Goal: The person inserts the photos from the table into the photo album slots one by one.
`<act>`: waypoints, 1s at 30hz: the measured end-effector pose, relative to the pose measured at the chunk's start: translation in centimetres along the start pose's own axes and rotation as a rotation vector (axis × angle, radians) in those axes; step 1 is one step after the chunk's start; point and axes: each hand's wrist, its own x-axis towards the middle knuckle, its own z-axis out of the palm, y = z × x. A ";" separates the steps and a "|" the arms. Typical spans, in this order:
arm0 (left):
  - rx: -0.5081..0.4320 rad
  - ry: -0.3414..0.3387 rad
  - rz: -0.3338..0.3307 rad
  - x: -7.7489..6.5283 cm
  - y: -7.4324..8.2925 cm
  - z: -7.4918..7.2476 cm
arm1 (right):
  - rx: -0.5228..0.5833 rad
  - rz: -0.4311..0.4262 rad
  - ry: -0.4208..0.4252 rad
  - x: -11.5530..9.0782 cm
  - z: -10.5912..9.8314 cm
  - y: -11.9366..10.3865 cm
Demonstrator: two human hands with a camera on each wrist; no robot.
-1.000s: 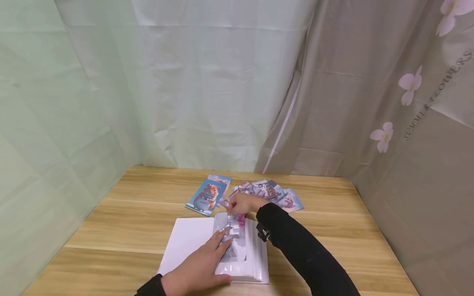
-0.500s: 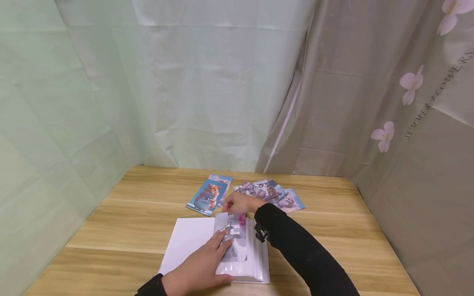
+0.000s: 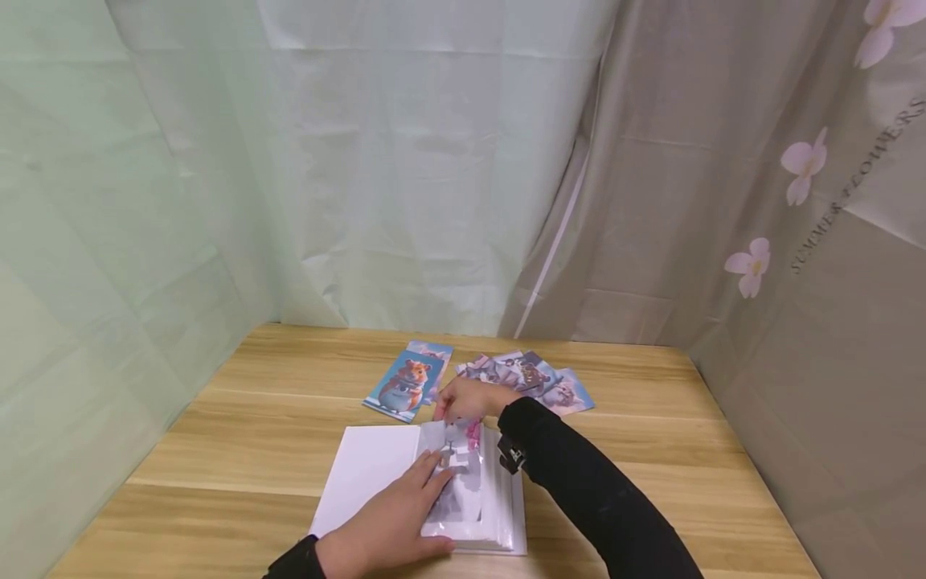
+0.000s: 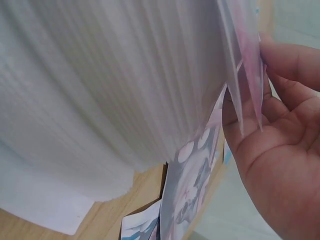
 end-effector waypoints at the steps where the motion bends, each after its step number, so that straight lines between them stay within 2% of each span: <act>1: -0.004 -0.006 -0.005 0.0 0.0 0.0 | -0.004 0.003 0.001 0.0 0.0 0.0; 8: -0.006 -0.017 -0.012 0.0 0.0 0.0 | -0.016 0.014 0.011 -0.1 0.0 -0.3; 14: -0.012 -0.012 -0.014 0.0 0.0 0.1 | -0.025 -0.009 -0.019 -0.2 -0.1 -0.5; 22: -0.011 -0.008 -0.006 0.0 -0.1 0.2 | 0.029 -0.009 -0.041 -0.1 0.0 -0.3; 30: -0.012 -0.011 -0.009 0.1 0.0 0.1 | 0.004 -0.005 -0.040 -0.3 0.2 -0.5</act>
